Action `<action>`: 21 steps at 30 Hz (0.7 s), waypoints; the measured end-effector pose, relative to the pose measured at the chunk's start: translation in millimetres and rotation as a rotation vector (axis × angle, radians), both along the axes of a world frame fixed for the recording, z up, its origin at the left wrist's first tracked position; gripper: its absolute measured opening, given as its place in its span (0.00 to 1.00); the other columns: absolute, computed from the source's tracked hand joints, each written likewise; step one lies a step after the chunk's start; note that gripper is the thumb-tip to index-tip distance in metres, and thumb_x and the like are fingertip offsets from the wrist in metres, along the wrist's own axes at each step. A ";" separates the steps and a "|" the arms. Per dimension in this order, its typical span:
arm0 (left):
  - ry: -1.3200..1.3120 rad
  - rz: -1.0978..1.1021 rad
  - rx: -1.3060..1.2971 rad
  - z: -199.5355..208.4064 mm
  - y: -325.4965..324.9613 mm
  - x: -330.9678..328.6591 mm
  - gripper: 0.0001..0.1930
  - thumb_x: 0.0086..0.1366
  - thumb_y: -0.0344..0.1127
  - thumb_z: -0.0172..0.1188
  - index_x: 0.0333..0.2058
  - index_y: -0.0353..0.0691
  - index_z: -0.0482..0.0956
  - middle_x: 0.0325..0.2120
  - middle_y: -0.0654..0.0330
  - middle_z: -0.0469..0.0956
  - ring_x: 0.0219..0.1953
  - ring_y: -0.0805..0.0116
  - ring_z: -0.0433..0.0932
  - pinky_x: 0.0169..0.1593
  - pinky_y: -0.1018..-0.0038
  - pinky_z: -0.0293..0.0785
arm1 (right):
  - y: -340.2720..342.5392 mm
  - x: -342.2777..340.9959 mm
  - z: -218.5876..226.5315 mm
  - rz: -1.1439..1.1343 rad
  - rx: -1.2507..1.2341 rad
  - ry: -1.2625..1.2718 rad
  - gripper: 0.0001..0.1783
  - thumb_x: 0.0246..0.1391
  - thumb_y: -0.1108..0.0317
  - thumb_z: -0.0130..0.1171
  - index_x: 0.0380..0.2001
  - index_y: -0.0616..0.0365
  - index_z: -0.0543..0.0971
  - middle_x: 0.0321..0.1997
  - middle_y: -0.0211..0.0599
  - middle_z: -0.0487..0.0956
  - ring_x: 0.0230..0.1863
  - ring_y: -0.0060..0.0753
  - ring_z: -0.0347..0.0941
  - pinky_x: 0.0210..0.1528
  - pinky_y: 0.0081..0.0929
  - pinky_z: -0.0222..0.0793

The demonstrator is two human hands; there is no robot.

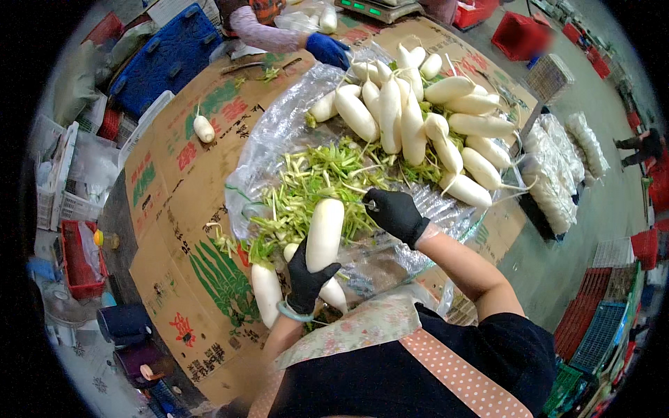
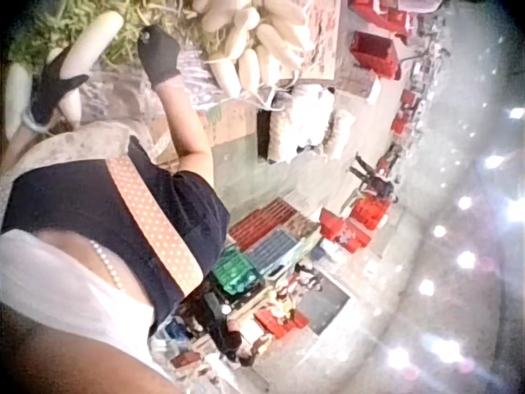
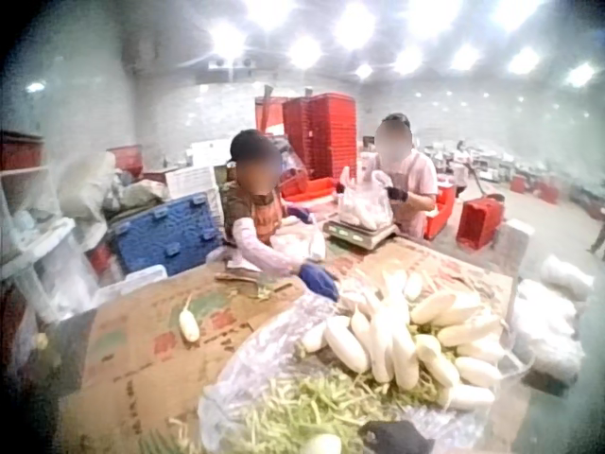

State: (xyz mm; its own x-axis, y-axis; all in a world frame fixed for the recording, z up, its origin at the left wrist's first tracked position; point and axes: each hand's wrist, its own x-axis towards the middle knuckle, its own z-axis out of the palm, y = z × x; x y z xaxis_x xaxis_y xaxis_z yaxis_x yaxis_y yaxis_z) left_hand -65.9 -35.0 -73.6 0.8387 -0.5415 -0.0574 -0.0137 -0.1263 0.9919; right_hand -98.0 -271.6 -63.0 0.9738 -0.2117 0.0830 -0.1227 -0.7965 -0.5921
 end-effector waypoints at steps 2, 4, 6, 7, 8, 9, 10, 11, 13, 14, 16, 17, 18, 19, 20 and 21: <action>-0.252 0.024 -0.062 7.5 10.1 3.5 0.37 0.36 0.34 0.72 0.48 0.32 0.67 0.40 0.56 0.75 0.40 0.67 0.75 0.44 0.71 0.70 | -40.8 -15.9 -31.0 -0.055 -0.090 0.053 0.11 0.47 0.62 0.56 0.34 0.55 0.76 0.24 0.45 0.77 0.26 0.46 0.74 0.28 0.35 0.69; -0.293 0.148 -0.153 22.6 17.6 6.0 0.36 0.35 0.33 0.72 0.46 0.32 0.69 0.39 0.55 0.75 0.39 0.65 0.75 0.44 0.70 0.71 | -48.4 -16.2 -39.8 -0.139 0.086 0.168 0.14 0.49 0.60 0.56 0.37 0.56 0.76 0.22 0.43 0.77 0.22 0.38 0.74 0.26 0.32 0.68; 0.045 0.103 -0.317 31.9 19.6 14.9 0.32 0.37 0.32 0.68 0.44 0.30 0.69 0.35 0.53 0.75 0.35 0.62 0.76 0.40 0.68 0.72 | -32.7 -9.1 -12.0 -0.269 0.380 0.312 0.19 0.51 0.57 0.56 0.42 0.58 0.75 0.20 0.36 0.76 0.17 0.23 0.70 0.22 0.26 0.67; 0.285 -0.045 -0.384 40.6 30.4 31.6 0.30 0.39 0.31 0.66 0.44 0.28 0.68 0.32 0.51 0.75 0.32 0.60 0.76 0.38 0.67 0.72 | -19.9 1.8 -2.4 -0.211 0.670 0.248 0.20 0.51 0.57 0.55 0.44 0.58 0.74 0.21 0.33 0.77 0.16 0.20 0.67 0.21 0.23 0.66; 0.504 -0.203 -0.473 42.7 31.4 46.3 0.28 0.40 0.30 0.64 0.43 0.26 0.67 0.30 0.49 0.75 0.29 0.58 0.76 0.35 0.66 0.72 | -7.4 13.0 13.9 -0.138 0.798 0.250 0.23 0.52 0.56 0.55 0.47 0.57 0.72 0.22 0.30 0.76 0.18 0.16 0.65 0.21 0.18 0.64; 0.612 -0.178 -0.426 40.3 28.5 45.7 0.28 0.42 0.30 0.63 0.45 0.28 0.67 0.32 0.50 0.74 0.30 0.59 0.76 0.35 0.67 0.73 | 6.1 24.9 25.7 0.026 1.013 0.061 0.24 0.52 0.55 0.55 0.50 0.55 0.71 0.22 0.26 0.74 0.19 0.13 0.64 0.21 0.15 0.62; 0.624 -0.247 -0.316 37.8 23.4 48.8 0.29 0.43 0.31 0.63 0.46 0.29 0.67 0.33 0.50 0.74 0.31 0.60 0.76 0.36 0.68 0.73 | 11.0 29.3 38.3 0.060 1.048 0.162 0.24 0.52 0.55 0.55 0.50 0.55 0.71 0.23 0.25 0.74 0.20 0.13 0.63 0.22 0.15 0.61; 0.635 -0.323 -0.196 33.0 15.3 53.2 0.29 0.44 0.31 0.64 0.47 0.29 0.67 0.34 0.50 0.74 0.31 0.60 0.76 0.37 0.69 0.73 | 13.4 32.6 43.5 0.085 1.088 0.258 0.23 0.52 0.55 0.55 0.49 0.55 0.72 0.24 0.24 0.73 0.21 0.12 0.63 0.22 0.14 0.61; 0.493 -0.302 -0.072 11.5 5.4 63.2 0.29 0.46 0.33 0.65 0.48 0.31 0.67 0.36 0.53 0.74 0.33 0.65 0.75 0.38 0.70 0.73 | 26.5 46.4 35.8 -0.032 0.899 0.109 0.20 0.53 0.58 0.55 0.47 0.56 0.74 0.26 0.23 0.73 0.20 0.13 0.62 0.22 0.15 0.60; 0.415 -0.244 0.003 11.2 4.3 78.6 0.30 0.46 0.34 0.65 0.48 0.31 0.67 0.37 0.54 0.74 0.33 0.66 0.75 0.39 0.70 0.73 | 32.2 53.2 33.8 -0.144 0.904 0.083 0.19 0.52 0.59 0.56 0.45 0.58 0.75 0.29 0.26 0.76 0.22 0.13 0.64 0.23 0.14 0.61; 0.198 -0.134 0.138 -1.5 1.5 113.2 0.30 0.47 0.34 0.66 0.49 0.31 0.67 0.38 0.58 0.74 0.37 0.70 0.73 0.41 0.72 0.71 | 34.8 54.6 19.7 -0.195 0.846 -0.040 0.18 0.52 0.62 0.56 0.44 0.61 0.75 0.32 0.28 0.78 0.27 0.15 0.68 0.28 0.16 0.64; 0.212 -0.062 0.113 0.9 1.3 139.3 0.25 0.49 0.35 0.65 0.46 0.33 0.69 0.36 0.56 0.75 0.34 0.68 0.75 0.39 0.73 0.73 | 36.2 53.9 21.5 -0.180 0.787 -0.013 0.17 0.52 0.63 0.56 0.44 0.61 0.75 0.32 0.29 0.78 0.28 0.16 0.68 0.28 0.16 0.64; 0.227 0.009 0.061 12.3 -3.7 163.3 0.25 0.51 0.36 0.64 0.47 0.34 0.69 0.37 0.57 0.75 0.35 0.70 0.74 0.40 0.74 0.71 | 34.8 49.3 13.3 -0.201 0.748 0.034 0.16 0.52 0.64 0.56 0.43 0.61 0.76 0.32 0.29 0.78 0.28 0.16 0.69 0.29 0.16 0.64; 0.239 0.075 0.008 23.2 -9.9 187.1 0.26 0.52 0.37 0.63 0.48 0.35 0.68 0.38 0.59 0.74 0.36 0.71 0.73 0.41 0.76 0.70 | 34.2 43.4 4.9 -0.229 0.756 0.083 0.15 0.52 0.65 0.55 0.42 0.61 0.76 0.32 0.29 0.78 0.28 0.17 0.69 0.29 0.17 0.64; 0.275 0.074 -0.059 30.1 -35.9 213.9 0.26 0.53 0.38 0.62 0.49 0.35 0.67 0.39 0.60 0.73 0.37 0.73 0.72 0.42 0.77 0.69 | 28.3 29.5 -1.5 -0.334 0.782 0.133 0.14 0.52 0.66 0.55 0.42 0.61 0.76 0.33 0.30 0.78 0.28 0.17 0.70 0.29 0.17 0.64; 0.164 0.053 -0.062 26.8 -51.4 246.0 0.27 0.52 0.39 0.63 0.50 0.36 0.67 0.39 0.60 0.73 0.37 0.72 0.72 0.42 0.76 0.69 | 26.5 21.2 -16.8 -0.438 0.995 0.181 0.14 0.52 0.67 0.54 0.42 0.61 0.76 0.33 0.30 0.79 0.28 0.17 0.69 0.29 0.17 0.64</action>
